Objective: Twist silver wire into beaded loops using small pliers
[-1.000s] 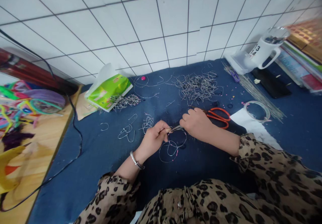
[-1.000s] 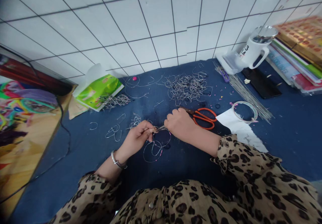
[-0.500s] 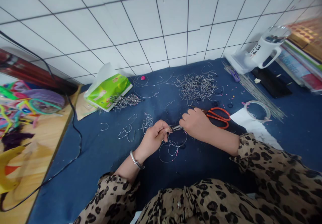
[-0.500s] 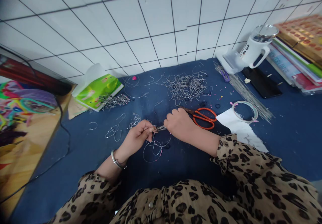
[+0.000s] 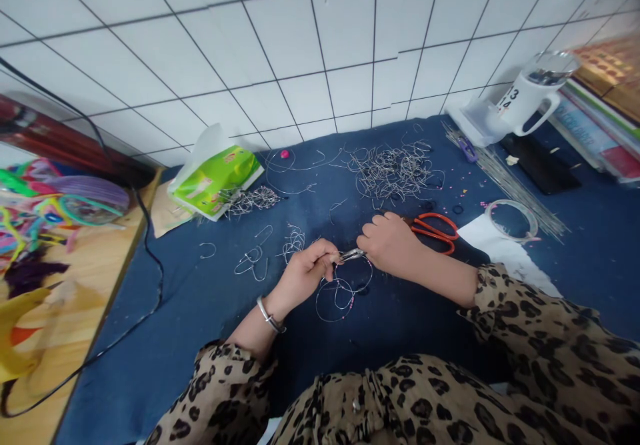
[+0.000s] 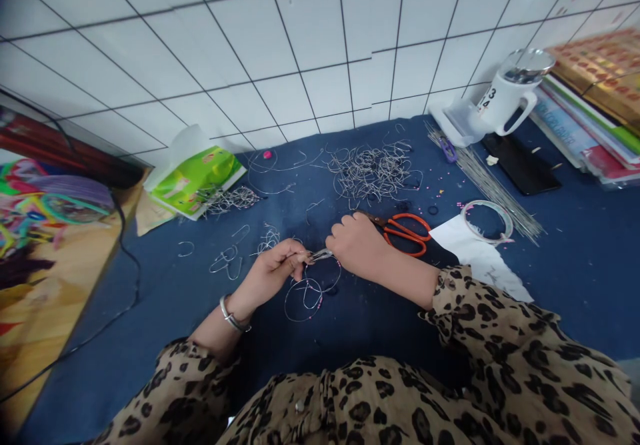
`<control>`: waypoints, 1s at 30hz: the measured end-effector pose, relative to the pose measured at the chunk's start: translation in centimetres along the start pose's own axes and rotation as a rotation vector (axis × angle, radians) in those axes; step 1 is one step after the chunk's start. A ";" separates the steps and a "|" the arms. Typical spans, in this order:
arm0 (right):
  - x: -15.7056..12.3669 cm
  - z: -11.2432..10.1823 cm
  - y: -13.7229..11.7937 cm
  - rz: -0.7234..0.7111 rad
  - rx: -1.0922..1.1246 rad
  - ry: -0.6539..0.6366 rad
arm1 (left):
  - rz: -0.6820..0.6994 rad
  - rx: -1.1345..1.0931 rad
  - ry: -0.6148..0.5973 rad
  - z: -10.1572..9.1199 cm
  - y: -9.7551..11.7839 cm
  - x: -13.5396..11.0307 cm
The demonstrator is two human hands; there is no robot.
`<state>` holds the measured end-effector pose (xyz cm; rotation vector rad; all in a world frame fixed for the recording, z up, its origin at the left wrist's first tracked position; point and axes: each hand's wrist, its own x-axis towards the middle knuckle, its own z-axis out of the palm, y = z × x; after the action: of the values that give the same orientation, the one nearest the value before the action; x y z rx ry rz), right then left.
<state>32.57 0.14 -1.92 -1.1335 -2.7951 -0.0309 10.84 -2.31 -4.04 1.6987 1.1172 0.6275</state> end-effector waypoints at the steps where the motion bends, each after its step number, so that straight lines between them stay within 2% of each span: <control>1: 0.0 0.0 0.0 -0.006 -0.003 0.006 | 0.001 0.010 0.002 0.0 0.0 0.0; 17: -0.1 -0.3 -0.2 -0.043 -0.083 0.138 | 0.050 0.076 -0.004 -0.2 -0.2 0.0; 30: -0.2 -0.3 -0.1 -0.047 -0.076 0.088 | 0.090 0.125 0.001 -0.3 -0.4 0.1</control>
<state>32.67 -0.11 -1.66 -1.0553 -2.7634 -0.1889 10.48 -2.05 -4.29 1.8641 1.1049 0.6261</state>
